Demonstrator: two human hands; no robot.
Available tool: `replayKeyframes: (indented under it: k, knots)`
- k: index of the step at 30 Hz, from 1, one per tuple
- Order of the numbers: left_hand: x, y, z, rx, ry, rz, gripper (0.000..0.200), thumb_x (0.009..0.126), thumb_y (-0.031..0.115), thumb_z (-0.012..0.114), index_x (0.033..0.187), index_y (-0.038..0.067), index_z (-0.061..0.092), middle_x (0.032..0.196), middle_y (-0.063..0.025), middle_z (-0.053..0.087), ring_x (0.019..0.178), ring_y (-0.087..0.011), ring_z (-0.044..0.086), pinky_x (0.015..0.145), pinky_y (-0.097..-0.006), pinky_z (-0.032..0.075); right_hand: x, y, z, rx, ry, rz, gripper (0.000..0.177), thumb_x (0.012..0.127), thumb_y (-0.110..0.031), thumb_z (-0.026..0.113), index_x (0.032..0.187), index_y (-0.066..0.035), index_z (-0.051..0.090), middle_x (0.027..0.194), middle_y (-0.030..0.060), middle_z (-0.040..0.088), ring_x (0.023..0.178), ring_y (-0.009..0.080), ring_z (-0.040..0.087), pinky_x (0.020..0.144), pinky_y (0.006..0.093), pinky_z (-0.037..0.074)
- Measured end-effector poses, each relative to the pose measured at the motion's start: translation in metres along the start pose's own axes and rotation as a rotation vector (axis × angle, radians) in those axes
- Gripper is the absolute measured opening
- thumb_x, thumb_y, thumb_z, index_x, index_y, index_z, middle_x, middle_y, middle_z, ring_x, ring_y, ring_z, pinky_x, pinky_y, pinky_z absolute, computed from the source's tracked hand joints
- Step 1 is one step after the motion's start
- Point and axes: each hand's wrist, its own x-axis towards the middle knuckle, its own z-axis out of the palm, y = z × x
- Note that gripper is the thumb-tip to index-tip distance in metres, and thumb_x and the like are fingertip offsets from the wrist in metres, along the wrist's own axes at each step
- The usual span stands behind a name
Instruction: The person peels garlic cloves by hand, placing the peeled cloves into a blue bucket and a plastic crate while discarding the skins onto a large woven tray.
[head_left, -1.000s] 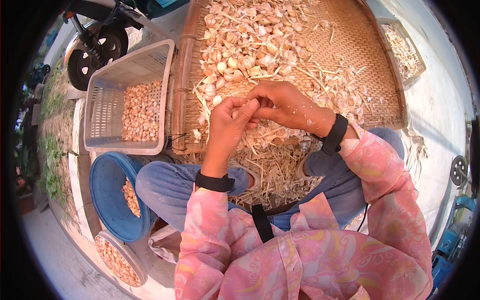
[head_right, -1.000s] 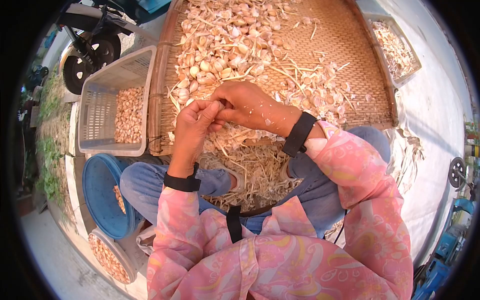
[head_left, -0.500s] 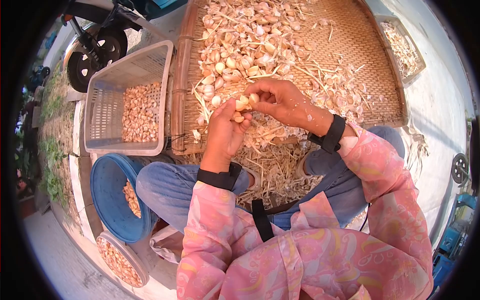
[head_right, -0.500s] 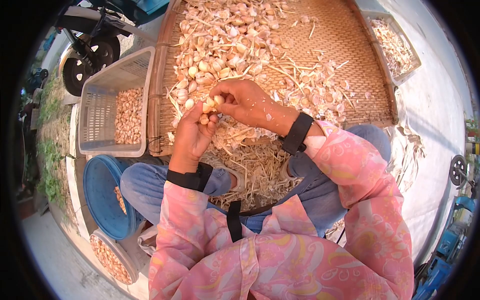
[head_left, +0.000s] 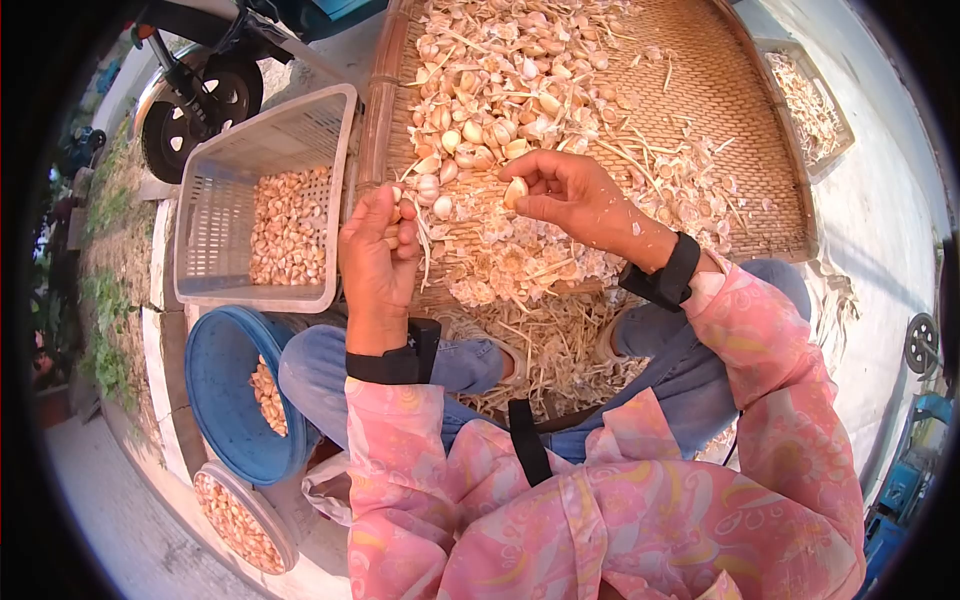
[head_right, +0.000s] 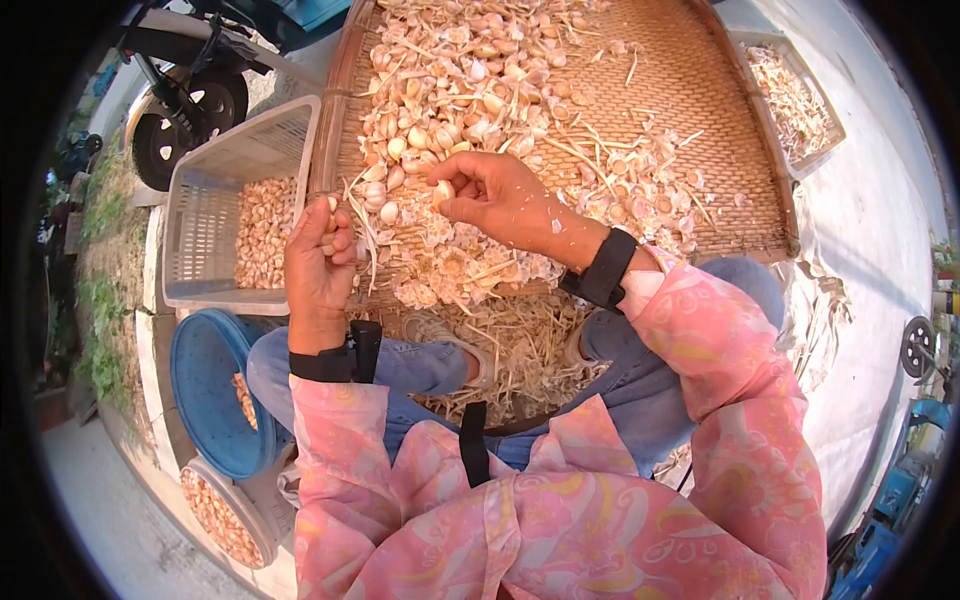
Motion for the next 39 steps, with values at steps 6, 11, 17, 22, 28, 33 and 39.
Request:
replayKeyframes:
  k: [6,11,17,22,28,33,39]
  knots:
    - [0.043,0.122,-0.074,0.519,0.535,0.437,0.023,0.084,0.021,0.064,0.097,0.003,0.059,0.091,-0.0093,0.063,0.082,-0.0146,0.058,0.075,-0.0265,0.047,-0.002,-0.008,-0.002,-0.104,0.032,0.007,0.028,0.085,-0.010,0.061,0.111,-0.003,0.055,0.081,-0.0037,0.049,0.070,0.0031,0.047,0.063,0.0195,0.043]
    - [0.064,0.167,-0.134,0.852,0.575,0.528,0.022,0.083,0.019,0.064,0.092,-0.001,0.063,0.094,-0.0081,0.063,0.091,-0.0160,0.058,0.085,-0.0291,0.045,0.003,0.002,-0.004,-0.099,0.078,0.003,0.028,0.084,-0.009,0.061,0.110,-0.003,0.055,0.079,-0.0035,0.049,0.068,0.0030,0.046,0.061,0.0195,0.041]
    - [-0.052,0.183,-0.232,1.193,0.642,0.331,0.018,0.081,0.015,0.064,0.085,-0.002,0.063,0.080,-0.0081,0.063,0.078,-0.0154,0.061,0.072,-0.0268,0.049,-0.001,-0.001,0.000,-0.101,0.089,-0.024,0.024,0.084,-0.010,0.061,0.107,-0.003,0.055,0.076,-0.0039,0.049,0.066,0.0029,0.045,0.059,0.0191,0.040]
    - [-0.109,0.128,-0.191,1.470,0.665,0.322,0.022,0.082,0.019,0.064,0.085,-0.003,0.061,0.077,-0.0081,0.062,0.070,-0.0113,0.056,0.067,-0.0247,0.046,-0.003,-0.002,0.010,-0.048,0.035,-0.041,0.018,0.085,-0.007,0.061,0.102,-0.004,0.056,0.076,-0.0035,0.049,0.066,0.0029,0.044,0.059,0.0190,0.040]
    - [-0.071,0.019,0.006,0.981,0.011,0.217,0.039,0.091,0.041,0.051,0.086,0.002,0.056,0.067,-0.0020,0.057,0.062,-0.0091,0.053,0.057,-0.0218,0.040,-0.006,-0.010,0.026,-0.032,-0.049,-0.257,0.017,0.085,0.000,0.059,0.102,-0.002,0.057,0.093,0.0025,0.052,0.075,0.0064,0.049,0.067,0.0207,0.045]
    - [-0.038,-0.044,0.034,0.961,-0.128,0.334,0.035,0.096,0.032,0.043,0.080,0.002,0.052,0.062,-0.0004,0.048,0.055,-0.0073,0.043,0.049,-0.0220,0.036,-0.011,-0.009,0.023,0.116,-0.038,-0.223,0.017,0.083,0.001,0.060,0.100,0.000,0.057,0.099,0.0055,0.057,0.091,0.0108,0.057,0.078,0.0244,0.049]
    - [-0.044,-0.054,0.039,0.724,-0.146,0.371,0.034,0.097,0.029,0.042,0.077,0.003,0.050,0.059,0.0032,0.041,0.051,-0.0057,0.035,0.046,-0.0219,0.031,-0.010,-0.007,0.012,0.329,-0.084,-0.113,0.017,0.083,-0.001,0.061,0.100,0.000,0.057,0.096,0.0055,0.060,0.088,0.0099,0.059,0.076,0.0234,0.050]
